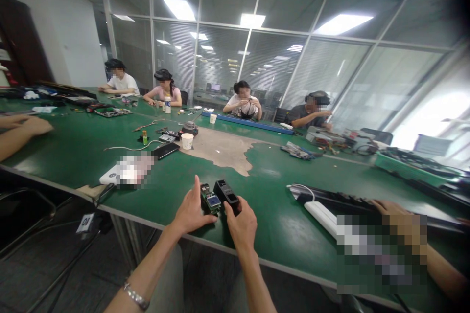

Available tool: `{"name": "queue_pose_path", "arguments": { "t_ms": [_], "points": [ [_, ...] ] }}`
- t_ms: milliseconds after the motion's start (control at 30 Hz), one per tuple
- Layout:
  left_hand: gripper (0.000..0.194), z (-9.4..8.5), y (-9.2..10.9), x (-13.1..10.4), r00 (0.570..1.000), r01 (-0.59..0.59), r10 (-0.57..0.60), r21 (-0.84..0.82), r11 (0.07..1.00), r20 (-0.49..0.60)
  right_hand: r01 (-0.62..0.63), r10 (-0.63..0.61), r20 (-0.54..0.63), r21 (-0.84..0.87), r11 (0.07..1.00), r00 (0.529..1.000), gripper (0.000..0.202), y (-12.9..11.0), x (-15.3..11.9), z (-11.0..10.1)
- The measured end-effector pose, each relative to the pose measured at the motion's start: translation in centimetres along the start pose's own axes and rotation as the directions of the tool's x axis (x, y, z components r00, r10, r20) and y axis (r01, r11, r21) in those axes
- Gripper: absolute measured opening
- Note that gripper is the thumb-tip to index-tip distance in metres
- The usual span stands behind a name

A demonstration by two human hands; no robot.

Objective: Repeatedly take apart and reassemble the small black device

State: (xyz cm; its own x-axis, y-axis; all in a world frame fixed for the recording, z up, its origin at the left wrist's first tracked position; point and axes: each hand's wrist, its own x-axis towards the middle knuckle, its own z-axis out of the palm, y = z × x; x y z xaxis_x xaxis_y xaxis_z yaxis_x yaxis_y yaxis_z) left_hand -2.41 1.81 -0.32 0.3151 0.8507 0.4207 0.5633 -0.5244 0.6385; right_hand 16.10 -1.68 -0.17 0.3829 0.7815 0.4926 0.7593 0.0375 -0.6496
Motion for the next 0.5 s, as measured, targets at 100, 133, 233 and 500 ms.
{"name": "queue_pose_path", "arguments": {
  "t_ms": [100,133,233,500],
  "points": [
    [0.14,0.0,-0.1,0.0,1.0,-0.002,0.002,-0.031,1.0,-0.011,-0.093,0.095,-0.005,0.179,0.98,0.995,0.048,-1.1,-0.1,-0.9],
    [0.14,0.0,-0.2,0.0,1.0,0.0,-0.001,-0.043,0.999,-0.018,-0.109,0.113,-0.005,0.23,0.967,0.994,0.048,-1.6,-0.1,-1.1],
    [0.14,-0.1,-0.2,0.1,1.0,-0.006,0.006,-0.066,0.998,-0.008,-0.097,0.1,0.009,0.306,0.947,0.995,0.046,-3.3,-0.2,-1.6],
    [0.137,-0.2,-0.2,0.0,1.0,-0.022,0.021,-0.065,0.998,-0.006,-0.039,0.032,0.041,0.181,0.983,0.999,0.039,-5.8,-0.6,-1.2]
  ]
}}
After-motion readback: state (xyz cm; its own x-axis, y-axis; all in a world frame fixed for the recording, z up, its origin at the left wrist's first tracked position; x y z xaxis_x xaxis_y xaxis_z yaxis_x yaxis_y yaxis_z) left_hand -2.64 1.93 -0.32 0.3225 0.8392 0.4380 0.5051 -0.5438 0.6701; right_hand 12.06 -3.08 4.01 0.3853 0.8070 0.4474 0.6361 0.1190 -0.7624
